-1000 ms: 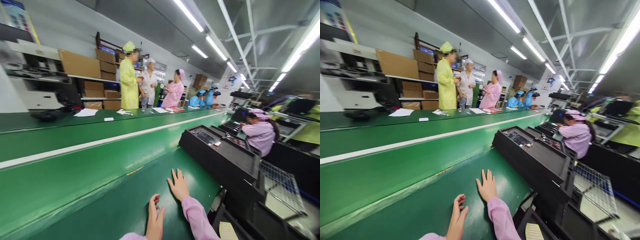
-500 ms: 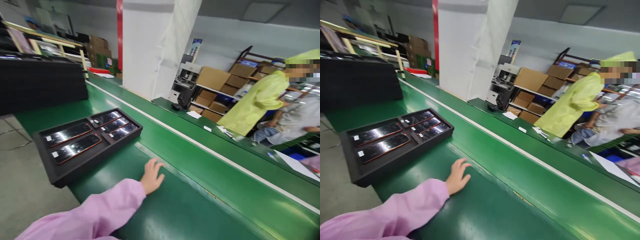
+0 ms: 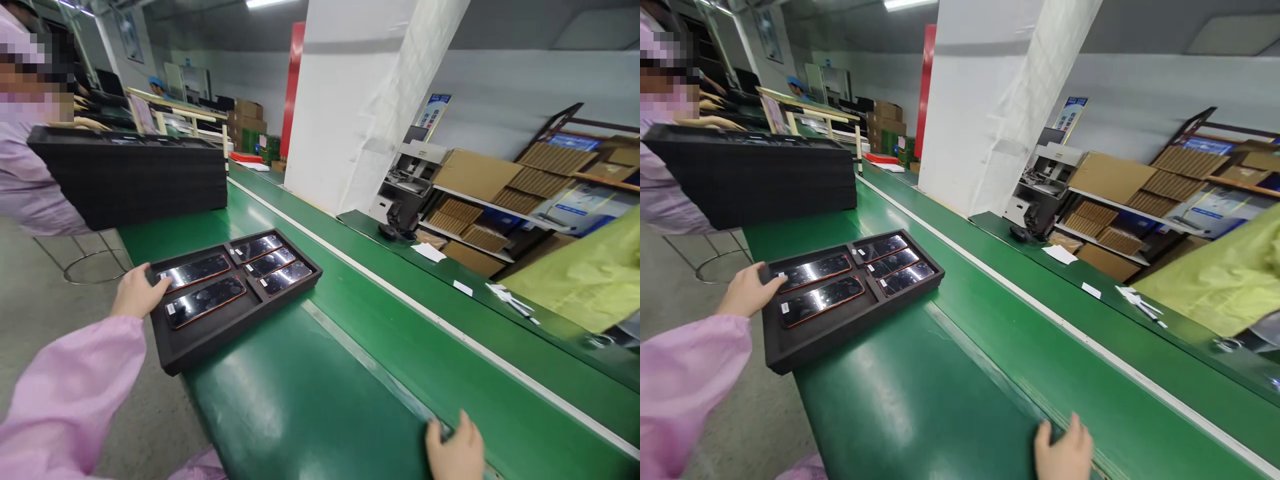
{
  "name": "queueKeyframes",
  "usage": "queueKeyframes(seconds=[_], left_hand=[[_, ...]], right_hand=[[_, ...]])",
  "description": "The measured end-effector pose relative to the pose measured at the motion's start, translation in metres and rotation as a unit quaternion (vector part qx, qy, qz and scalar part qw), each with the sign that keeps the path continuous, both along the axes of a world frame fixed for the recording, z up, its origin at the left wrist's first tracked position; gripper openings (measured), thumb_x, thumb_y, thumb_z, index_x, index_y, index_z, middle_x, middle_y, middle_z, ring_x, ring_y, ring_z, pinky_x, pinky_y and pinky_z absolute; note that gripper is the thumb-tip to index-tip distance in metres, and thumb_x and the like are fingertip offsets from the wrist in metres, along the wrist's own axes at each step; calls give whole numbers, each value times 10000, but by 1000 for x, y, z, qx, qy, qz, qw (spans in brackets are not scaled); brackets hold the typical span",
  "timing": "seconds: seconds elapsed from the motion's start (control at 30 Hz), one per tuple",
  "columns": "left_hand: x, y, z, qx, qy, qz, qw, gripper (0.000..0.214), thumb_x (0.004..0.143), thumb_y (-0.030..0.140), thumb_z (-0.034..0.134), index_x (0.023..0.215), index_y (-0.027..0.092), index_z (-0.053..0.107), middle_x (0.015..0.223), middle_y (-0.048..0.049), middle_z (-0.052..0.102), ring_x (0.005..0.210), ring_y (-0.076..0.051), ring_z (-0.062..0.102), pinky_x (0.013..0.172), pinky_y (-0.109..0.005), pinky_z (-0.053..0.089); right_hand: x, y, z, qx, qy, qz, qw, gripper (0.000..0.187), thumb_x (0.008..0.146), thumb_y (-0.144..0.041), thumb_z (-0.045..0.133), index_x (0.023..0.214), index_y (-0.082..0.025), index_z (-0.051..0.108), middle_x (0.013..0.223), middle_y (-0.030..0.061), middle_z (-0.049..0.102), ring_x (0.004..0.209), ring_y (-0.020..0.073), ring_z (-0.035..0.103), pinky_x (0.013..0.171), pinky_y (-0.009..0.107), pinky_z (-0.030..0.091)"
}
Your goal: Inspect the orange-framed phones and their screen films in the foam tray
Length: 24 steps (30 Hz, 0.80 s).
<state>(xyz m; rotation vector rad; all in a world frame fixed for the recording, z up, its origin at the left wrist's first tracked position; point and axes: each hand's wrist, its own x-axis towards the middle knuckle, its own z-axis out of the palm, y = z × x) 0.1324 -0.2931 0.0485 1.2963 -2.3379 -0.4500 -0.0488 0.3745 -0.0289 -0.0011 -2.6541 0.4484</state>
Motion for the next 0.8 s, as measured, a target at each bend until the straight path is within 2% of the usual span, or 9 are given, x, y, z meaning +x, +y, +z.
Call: queueKeyframes(seconds=[0.13,0.2,0.27,0.33,0.43,0.53,0.6,0.7,0.8], left_hand=[[-44,-36,13,-21,-44,-90,995,922,925,690,127,1369,-92,332,1466,-248,396,1355,-382,349,1089,-474,290],[-60,-43,18,-9,-81,-125,989,881,928,698,177,1304,-52,444,1352,-204,541,1267,-350,469,1046,-483,331],[-71,-48,18,7,-115,-135,984,755,928,673,302,1217,20,548,1218,-162,641,1144,-288,580,1001,-469,382],[-75,-52,16,15,-140,-133,981,580,930,593,413,1145,88,602,1163,-141,666,1056,-240,624,967,-443,424],[-73,-54,18,17,-159,-139,977,411,937,438,450,1089,99,626,1142,-158,674,1016,-240,633,923,-405,446],[-59,-46,25,15,-158,-150,976,407,901,376,439,1106,73,617,1111,-192,686,1030,-303,629,911,-398,434],[-45,-34,30,20,-150,-158,976,427,877,381,434,1122,79,611,1102,-196,690,1042,-335,626,916,-408,434],[-20,-6,35,41,-129,-169,976,480,855,433,427,1171,111,593,1132,-180,686,1057,-345,632,931,-422,450],[6,30,37,74,-97,-181,976,614,841,562,413,1298,166,520,1233,-127,660,1099,-304,635,941,-385,487]], right_hand=[[11,-153,7,-152,-41,180,971,711,845,-535,412,1462,-193,325,1408,181,438,1328,394,396,1118,557,307],[30,-212,7,-259,-105,252,926,669,832,-519,512,1423,-230,387,1385,143,477,1179,365,530,1058,540,377],[49,-252,6,-328,-174,302,878,618,821,-482,582,1380,-259,440,1296,115,553,1047,317,595,1015,513,417],[63,-273,4,-368,-232,331,838,607,806,-467,631,1354,-267,464,1253,97,580,992,279,606,1019,494,416],[65,-285,7,-473,-313,313,762,723,719,-537,724,1328,-228,484,1227,112,587,947,258,613,1003,475,429],[60,-298,13,-573,-400,285,656,854,682,-657,716,1344,-179,465,1220,144,596,965,270,633,921,459,489],[63,-313,17,-585,-441,303,609,811,735,-694,646,1339,-177,482,1210,142,620,1011,278,643,873,438,522],[78,-331,19,-624,-448,306,562,700,747,-625,675,1291,-207,533,1211,100,649,1053,264,643,855,393,546],[89,-327,20,-675,-407,259,558,742,654,-501,793,1271,-177,537,1194,103,667,1037,262,655,858,367,557]])
